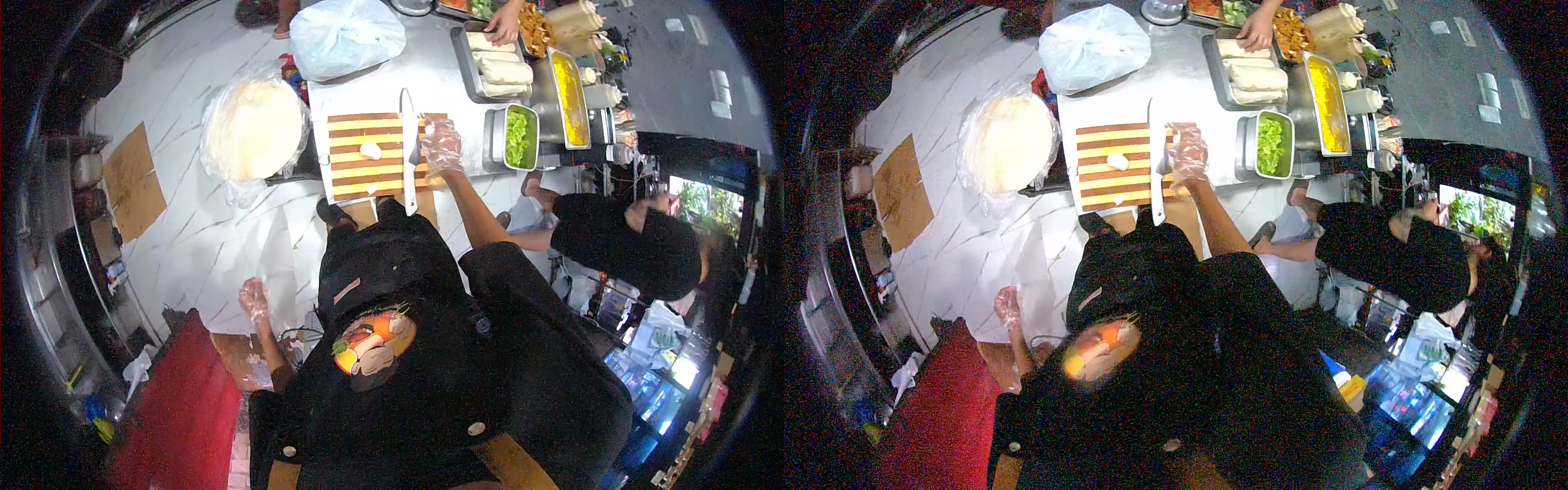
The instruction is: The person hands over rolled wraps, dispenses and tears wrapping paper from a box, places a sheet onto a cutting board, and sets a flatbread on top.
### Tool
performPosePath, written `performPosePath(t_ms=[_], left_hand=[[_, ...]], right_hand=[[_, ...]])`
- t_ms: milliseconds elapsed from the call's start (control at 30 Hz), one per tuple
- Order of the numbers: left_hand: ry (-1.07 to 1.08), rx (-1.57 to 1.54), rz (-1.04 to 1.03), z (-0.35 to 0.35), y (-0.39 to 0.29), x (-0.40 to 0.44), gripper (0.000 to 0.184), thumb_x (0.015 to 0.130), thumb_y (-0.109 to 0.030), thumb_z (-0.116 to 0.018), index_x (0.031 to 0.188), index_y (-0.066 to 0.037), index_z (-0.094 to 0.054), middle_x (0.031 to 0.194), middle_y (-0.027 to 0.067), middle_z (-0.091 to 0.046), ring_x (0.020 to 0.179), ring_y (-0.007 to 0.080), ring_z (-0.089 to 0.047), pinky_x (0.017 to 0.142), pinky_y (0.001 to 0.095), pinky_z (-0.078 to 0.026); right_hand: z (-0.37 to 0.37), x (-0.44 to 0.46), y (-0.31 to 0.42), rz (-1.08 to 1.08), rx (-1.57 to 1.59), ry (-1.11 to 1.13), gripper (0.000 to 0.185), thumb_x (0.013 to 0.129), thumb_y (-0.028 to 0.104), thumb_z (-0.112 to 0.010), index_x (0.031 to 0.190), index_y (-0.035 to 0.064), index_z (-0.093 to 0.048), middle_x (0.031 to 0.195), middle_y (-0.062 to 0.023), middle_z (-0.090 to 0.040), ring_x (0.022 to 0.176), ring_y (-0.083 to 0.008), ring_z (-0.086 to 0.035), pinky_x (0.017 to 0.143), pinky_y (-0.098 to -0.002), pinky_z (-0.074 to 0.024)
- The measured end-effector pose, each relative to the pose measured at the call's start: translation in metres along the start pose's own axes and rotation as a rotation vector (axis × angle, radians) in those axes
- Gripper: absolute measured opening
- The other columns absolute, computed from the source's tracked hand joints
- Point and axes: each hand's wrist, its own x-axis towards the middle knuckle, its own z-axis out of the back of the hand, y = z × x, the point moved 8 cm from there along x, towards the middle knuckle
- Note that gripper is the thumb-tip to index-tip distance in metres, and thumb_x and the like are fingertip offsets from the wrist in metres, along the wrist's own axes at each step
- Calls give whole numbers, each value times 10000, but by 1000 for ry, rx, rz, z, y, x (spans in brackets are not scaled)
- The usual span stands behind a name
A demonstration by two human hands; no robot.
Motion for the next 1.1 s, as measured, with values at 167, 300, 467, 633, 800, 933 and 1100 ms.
performPosePath(t_ms=[167,300,467,633,800,933,1100], left_hand=[[21,164,55,-7,0,3,199,874,-229,-677,858,-31,-667,699,6,-616,640,98,-531,591,266,-446],[6,55,130,-7,-19,-5,218,879,-249,-668,849,-33,-666,700,10,-617,642,94,-529,591,267,-443],[-11,50,175,-4,-36,-26,207,874,-213,-641,879,-9,-678,723,49,-656,670,132,-571,619,303,-468],[53,248,186,-8,-46,-37,253,874,-236,-638,929,9,-667,792,94,-682,712,185,-612,672,322,-481],[42,416,124,-14,-80,-50,255,877,-234,-630,951,7,-667,824,153,-685,737,251,-639,701,352,-488],[-34,399,73,-8,-76,-62,310,870,-292,-628,946,5,-671,840,180,-678,755,306,-648,708,382,-496],[7,505,85,-18,-94,-32,349,852,-344,-637,875,2,-676,818,175,-677,729,325,-638,684,399,-488]], right_hand=[[4,0,-18,-106,107,3,396,735,105,-697,1117,77,-595,968,-124,-623,879,-266,-618,791,-359,-522],[-26,9,-53,-363,2012,284,438,810,74,-660,1228,107,-536,1081,-97,-618,979,-248,-594,812,-326,-518],[19,20,-70,-524,2403,-16,450,879,33,-580,1313,82,-470,1114,-121,-602,994,-247,-606,793,-307,-553],[18,39,-83,-516,2564,-36,463,845,15,-617,1288,87,-503,1128,-144,-602,1001,-274,-607,820,-333,-567],[-3,49,-79,-525,2449,248,423,926,82,-584,1323,96,-440,1173,-149,-544,978,-270,-576,765,-283,-542],[0,66,-71,-506,2374,300,461,927,92,-583,1351,87,-404,1149,-125,-545,999,-250,-577,803,-309,-532],[-10,81,-67,-544,2251,213,554,864,87,-659,1358,101,-408,1187,-127,-547,1010,-234,-567,877,-328,-523]])
